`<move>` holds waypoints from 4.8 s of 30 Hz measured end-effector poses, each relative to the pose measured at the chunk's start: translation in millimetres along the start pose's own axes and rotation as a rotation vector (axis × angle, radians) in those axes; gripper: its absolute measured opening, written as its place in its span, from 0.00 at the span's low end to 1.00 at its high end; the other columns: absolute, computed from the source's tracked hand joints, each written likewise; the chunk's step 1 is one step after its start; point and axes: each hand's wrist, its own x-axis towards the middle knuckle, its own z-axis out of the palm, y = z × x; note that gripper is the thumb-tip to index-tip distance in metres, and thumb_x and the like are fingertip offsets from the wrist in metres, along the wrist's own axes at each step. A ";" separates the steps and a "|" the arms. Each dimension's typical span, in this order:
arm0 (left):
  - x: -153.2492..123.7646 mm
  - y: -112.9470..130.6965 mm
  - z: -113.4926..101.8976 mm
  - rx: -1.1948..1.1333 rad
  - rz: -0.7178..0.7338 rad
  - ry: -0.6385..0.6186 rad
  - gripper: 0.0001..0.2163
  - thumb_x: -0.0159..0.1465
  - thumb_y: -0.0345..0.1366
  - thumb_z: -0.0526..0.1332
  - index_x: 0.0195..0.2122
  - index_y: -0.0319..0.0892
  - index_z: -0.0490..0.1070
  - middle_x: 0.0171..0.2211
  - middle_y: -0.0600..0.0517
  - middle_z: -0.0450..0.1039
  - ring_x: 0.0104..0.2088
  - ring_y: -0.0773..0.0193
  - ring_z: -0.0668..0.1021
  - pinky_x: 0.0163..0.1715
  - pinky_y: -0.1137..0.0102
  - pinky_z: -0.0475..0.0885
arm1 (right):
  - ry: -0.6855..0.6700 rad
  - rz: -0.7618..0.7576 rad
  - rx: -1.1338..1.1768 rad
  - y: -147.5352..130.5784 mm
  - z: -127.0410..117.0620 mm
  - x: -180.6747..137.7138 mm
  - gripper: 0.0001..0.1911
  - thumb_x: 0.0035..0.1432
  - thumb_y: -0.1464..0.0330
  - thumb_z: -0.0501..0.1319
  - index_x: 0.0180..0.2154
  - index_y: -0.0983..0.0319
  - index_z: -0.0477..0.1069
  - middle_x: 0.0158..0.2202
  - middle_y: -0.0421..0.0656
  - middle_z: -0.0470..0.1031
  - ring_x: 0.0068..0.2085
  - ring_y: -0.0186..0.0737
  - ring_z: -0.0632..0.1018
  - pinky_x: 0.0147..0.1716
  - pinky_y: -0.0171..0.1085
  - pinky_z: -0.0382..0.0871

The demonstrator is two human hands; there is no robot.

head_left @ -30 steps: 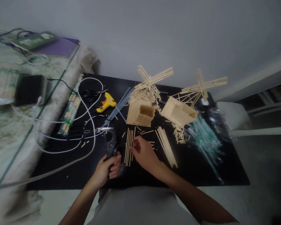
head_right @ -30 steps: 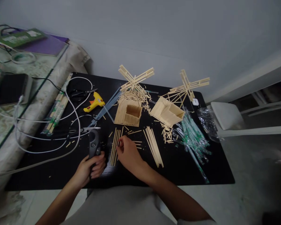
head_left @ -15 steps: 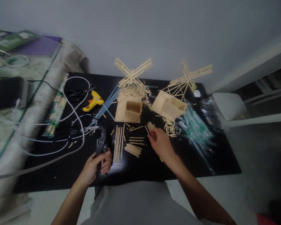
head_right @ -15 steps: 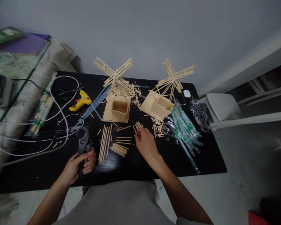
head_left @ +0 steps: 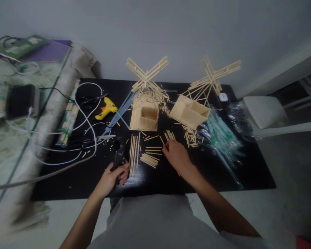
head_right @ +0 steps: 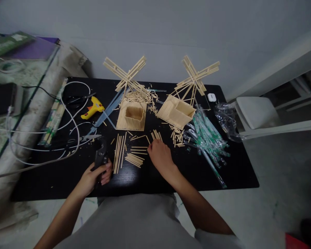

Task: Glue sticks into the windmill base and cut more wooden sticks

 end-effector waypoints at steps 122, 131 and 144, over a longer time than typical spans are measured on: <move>24.6 19.8 39.5 1.028 0.309 0.115 0.15 0.68 0.45 0.58 0.36 0.40 0.80 0.27 0.54 0.76 0.29 0.63 0.76 0.32 0.72 0.67 | -0.283 -0.026 0.878 13.6 -21.6 2.0 0.11 0.69 0.67 0.57 0.35 0.62 0.75 0.36 0.45 0.81 0.42 0.41 0.84 0.40 0.40 0.85; 28.9 17.9 37.5 0.990 0.300 0.128 0.16 0.68 0.46 0.58 0.36 0.40 0.79 0.26 0.55 0.73 0.28 0.64 0.73 0.32 0.72 0.65 | -0.266 -0.030 0.919 16.5 -18.7 2.6 0.11 0.69 0.66 0.57 0.36 0.62 0.76 0.37 0.45 0.81 0.43 0.42 0.84 0.43 0.41 0.84; 30.0 13.5 34.8 0.934 0.298 0.149 0.18 0.66 0.47 0.60 0.45 0.39 0.82 0.30 0.52 0.80 0.34 0.58 0.80 0.37 0.68 0.71 | -0.275 -0.045 0.922 12.7 -21.9 -0.7 0.12 0.69 0.65 0.57 0.35 0.62 0.75 0.36 0.44 0.79 0.41 0.40 0.83 0.43 0.41 0.84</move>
